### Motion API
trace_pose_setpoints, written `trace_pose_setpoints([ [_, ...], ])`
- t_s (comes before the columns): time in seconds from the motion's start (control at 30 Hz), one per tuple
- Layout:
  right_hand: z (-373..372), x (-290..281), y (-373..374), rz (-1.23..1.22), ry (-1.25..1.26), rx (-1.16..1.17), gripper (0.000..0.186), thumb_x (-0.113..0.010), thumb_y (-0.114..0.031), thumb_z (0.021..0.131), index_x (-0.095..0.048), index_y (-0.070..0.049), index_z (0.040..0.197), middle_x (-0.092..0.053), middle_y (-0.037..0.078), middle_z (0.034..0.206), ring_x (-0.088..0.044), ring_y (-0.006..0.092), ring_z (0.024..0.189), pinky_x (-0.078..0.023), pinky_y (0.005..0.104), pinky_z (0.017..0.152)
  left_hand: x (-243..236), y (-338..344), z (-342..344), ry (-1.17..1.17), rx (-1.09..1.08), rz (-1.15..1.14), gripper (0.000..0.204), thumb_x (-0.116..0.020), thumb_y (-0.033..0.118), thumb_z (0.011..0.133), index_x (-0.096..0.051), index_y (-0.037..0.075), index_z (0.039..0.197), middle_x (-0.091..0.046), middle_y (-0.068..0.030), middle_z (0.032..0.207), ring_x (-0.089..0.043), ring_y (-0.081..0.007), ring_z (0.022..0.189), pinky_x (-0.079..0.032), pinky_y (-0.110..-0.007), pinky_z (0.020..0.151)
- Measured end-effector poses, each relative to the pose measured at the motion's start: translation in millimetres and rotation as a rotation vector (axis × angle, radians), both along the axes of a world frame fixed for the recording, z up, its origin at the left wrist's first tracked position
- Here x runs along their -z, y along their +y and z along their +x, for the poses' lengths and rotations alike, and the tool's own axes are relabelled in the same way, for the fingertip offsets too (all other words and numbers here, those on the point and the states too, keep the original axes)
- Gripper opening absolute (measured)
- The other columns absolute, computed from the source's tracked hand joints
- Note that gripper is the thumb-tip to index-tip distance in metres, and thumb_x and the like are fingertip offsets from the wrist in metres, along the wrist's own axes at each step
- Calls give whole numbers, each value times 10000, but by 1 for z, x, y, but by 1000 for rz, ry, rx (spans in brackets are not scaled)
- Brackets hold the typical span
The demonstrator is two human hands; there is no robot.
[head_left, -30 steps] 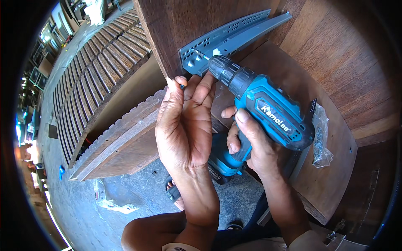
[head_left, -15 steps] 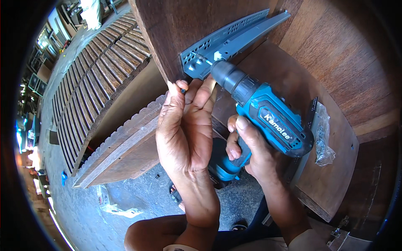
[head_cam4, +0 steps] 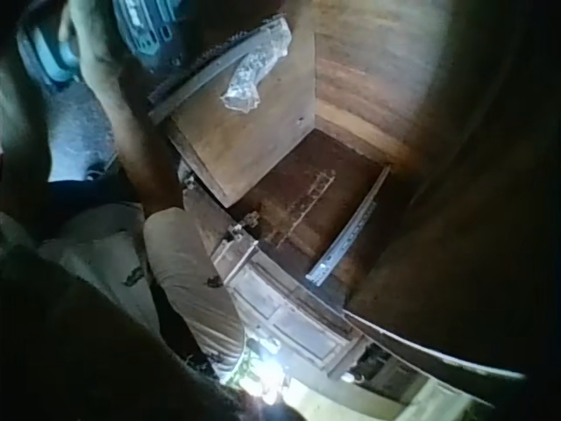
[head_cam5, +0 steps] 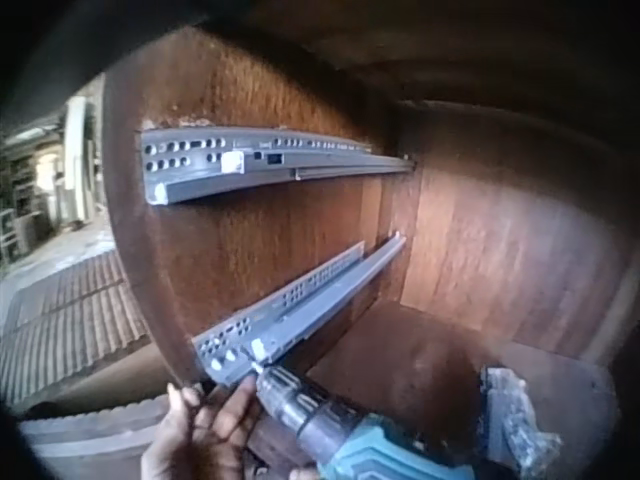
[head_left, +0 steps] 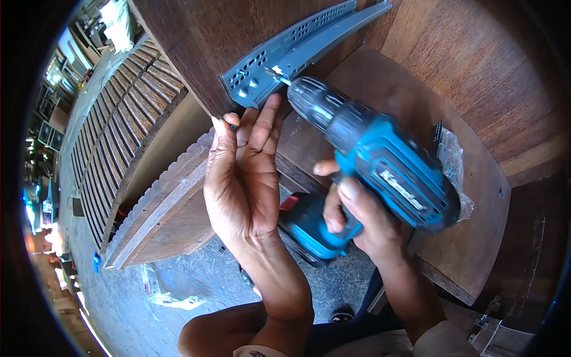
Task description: Installing metal drawer slides onto the inside of a wooden cabinet using a power drill and screws.
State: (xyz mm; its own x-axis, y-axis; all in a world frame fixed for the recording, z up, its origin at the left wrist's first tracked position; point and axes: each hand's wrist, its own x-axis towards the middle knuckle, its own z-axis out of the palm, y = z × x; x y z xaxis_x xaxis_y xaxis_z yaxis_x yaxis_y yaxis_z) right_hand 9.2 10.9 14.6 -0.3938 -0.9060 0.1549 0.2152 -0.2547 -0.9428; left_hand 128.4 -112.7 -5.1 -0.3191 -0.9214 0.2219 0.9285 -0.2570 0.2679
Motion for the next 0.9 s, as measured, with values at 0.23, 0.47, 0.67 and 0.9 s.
trace_pose_setpoints([
  [0.23,-17,2,4,-42,7,-51,156,-630,-98,993,-716,-38,1108,-609,40,754,-498,102,521,-418,227,485,2,3,-6,-61,-52,-34,235,-511,137,1079,-632,-57,1132,-657,-254,1173,-541,-483,1341,-295,-591,1247],
  [0.47,-9,3,-20,-13,73,-114,237,-600,-13,994,-710,-16,1204,-626,58,840,-530,113,543,-431,227,470,5,0,-3,-61,-66,-5,241,-517,141,1078,-632,-61,1137,-663,-247,1170,-553,-476,1331,-319,-584,1237],
  [0.67,-6,9,-28,-10,-85,-132,220,-615,-29,995,-713,-21,1191,-618,56,826,-542,119,538,-432,228,468,6,1,-3,-64,-82,17,220,-468,98,1075,-585,-60,1173,-538,-378,1335,-484,-502,1386,-260,-638,1240],
  [0.9,-5,7,-32,28,-199,-105,170,-646,-93,993,-716,-5,1121,-657,69,842,-549,123,522,-439,227,463,6,2,-3,-50,-73,13,228,-473,104,1073,-590,-63,1177,-549,-365,1332,-495,-498,1378,-250,-641,1244],
])
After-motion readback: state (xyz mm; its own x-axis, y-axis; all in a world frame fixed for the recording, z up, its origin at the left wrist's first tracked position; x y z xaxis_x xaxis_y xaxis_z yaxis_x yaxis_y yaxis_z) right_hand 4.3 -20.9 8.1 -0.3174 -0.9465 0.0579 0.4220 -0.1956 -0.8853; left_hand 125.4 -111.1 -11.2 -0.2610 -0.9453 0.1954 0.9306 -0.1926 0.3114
